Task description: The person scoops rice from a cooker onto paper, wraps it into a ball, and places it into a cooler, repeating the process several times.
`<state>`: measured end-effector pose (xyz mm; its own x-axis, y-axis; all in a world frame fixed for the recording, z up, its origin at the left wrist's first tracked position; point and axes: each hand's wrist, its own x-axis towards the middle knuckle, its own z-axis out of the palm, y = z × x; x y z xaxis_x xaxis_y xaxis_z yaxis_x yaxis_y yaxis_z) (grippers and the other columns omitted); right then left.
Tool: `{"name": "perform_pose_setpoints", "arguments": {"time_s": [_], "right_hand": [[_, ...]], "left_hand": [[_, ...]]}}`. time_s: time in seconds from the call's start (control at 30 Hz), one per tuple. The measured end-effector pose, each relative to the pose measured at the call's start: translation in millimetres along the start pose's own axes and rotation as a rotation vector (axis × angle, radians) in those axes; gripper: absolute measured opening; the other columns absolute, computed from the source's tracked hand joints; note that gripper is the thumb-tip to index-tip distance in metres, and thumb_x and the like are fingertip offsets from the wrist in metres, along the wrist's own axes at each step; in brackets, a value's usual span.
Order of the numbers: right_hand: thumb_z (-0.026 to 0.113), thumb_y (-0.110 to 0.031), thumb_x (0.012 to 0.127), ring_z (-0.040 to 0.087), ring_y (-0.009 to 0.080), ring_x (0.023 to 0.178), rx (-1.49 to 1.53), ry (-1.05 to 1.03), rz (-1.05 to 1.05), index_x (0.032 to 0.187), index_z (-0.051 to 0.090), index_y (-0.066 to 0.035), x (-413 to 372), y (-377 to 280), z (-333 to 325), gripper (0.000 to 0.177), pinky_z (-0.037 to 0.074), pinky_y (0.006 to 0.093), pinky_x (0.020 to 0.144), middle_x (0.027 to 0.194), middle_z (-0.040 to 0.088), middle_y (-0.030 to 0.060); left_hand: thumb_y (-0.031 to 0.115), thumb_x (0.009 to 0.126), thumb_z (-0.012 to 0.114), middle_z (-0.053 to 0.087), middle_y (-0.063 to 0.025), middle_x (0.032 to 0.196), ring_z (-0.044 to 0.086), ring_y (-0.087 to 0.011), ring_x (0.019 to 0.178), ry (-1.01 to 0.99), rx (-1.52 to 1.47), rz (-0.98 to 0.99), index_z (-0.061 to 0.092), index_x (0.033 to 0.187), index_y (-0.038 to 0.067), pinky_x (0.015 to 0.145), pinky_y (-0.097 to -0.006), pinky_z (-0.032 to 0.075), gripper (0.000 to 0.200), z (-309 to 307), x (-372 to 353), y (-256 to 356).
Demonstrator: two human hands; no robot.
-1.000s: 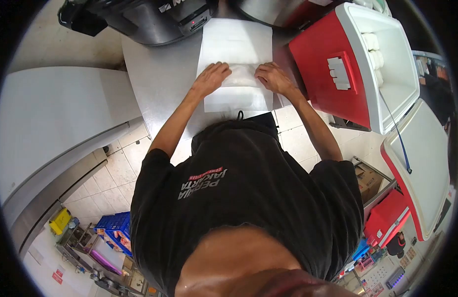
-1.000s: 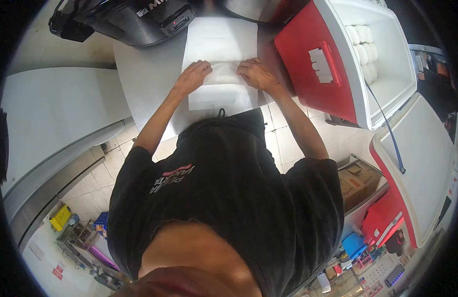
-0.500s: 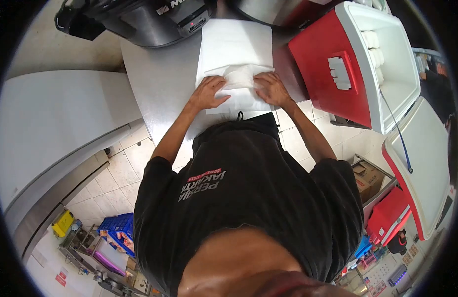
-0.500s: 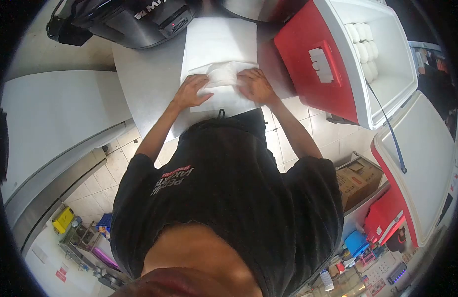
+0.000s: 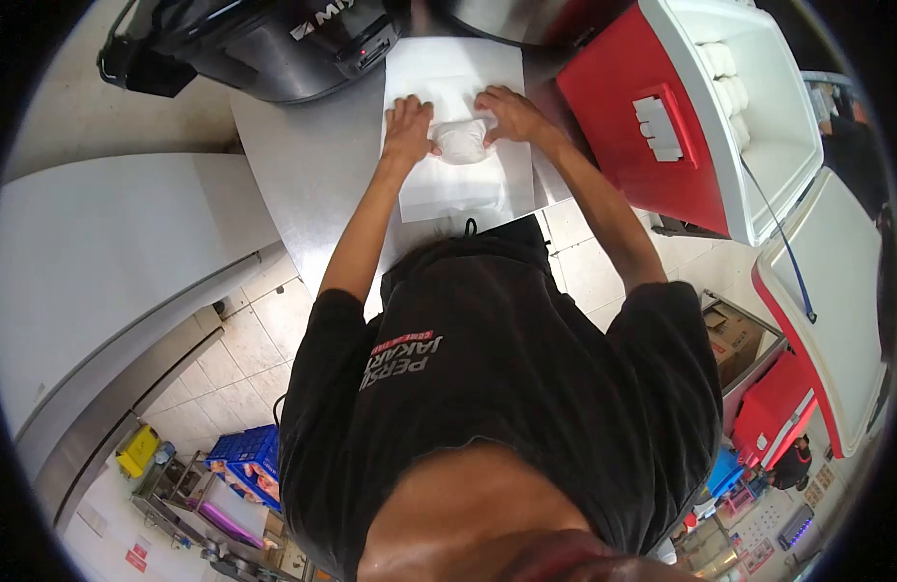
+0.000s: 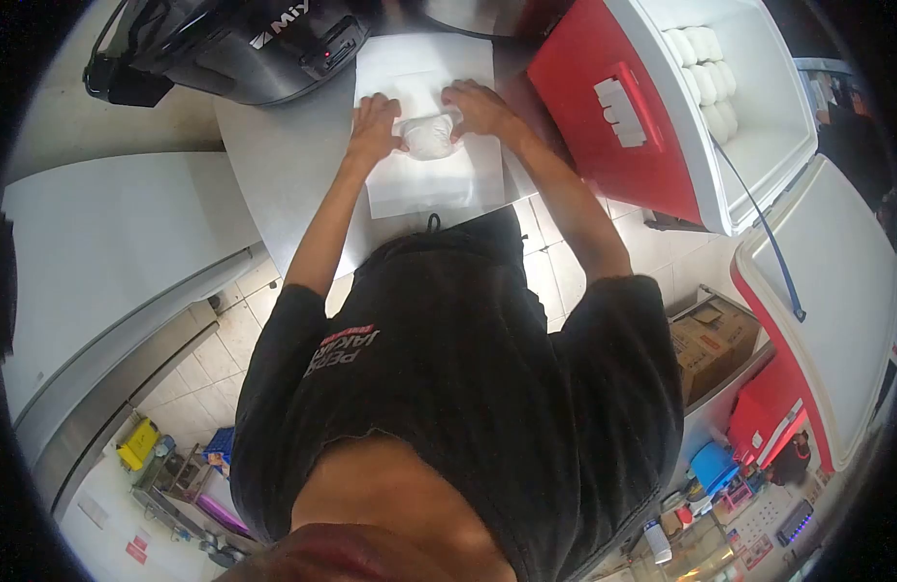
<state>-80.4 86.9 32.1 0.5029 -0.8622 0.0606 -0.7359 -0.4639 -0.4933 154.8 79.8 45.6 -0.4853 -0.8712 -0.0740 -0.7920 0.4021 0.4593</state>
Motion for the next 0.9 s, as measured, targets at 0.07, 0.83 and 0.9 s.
{"name": "perform_pose_setpoints", "arguments": {"time_s": [0.07, 0.83, 0.9], "right_hand": [[0.081, -0.020, 0.058, 0.057, 0.0338, 0.093, -0.028, -0.205, 0.017, 0.094, 0.054, -0.006, 17, -7, -10, 0.047, 0.045, 0.0432, 0.078, 0.080, 0.061, 0.0107], [0.065, -0.026, 0.076, 0.047, 0.0330, 0.109, 0.191, 0.420, 0.449, 0.120, 0.058, -0.005, -76, -81, 78, 0.049, 0.037, 0.0440, 0.092, 0.116, 0.053, 0.0156], [0.071, -0.044, 0.075, 0.050, 0.0354, 0.113, 0.333, 0.432, 0.551, 0.122, 0.054, 0.000, -72, -69, 93, 0.066, 0.038, 0.0430, 0.098, 0.122, 0.053, 0.0216]], "left_hand": [[0.016, 0.050, 0.084, 0.055, -0.0127, 0.106, 0.049, -0.0341, 0.106, -0.190, 0.143, 0.166, 0.061, 0.087, 0.006, 0.086, -0.0451, 0.042, 0.045, 1, 19, -5], [0.006, 0.083, 0.063, 0.052, -0.0164, 0.107, 0.053, -0.0331, 0.100, 0.434, -0.376, -0.166, 0.058, 0.104, 0.002, 0.089, -0.0414, 0.042, 0.022, 69, -49, 16], [0.010, 0.085, 0.065, 0.055, -0.0116, 0.105, 0.052, -0.0292, 0.104, 0.576, -0.566, -0.062, 0.057, 0.102, 0.002, 0.095, -0.0383, 0.037, 0.021, 90, -45, 13]]}}
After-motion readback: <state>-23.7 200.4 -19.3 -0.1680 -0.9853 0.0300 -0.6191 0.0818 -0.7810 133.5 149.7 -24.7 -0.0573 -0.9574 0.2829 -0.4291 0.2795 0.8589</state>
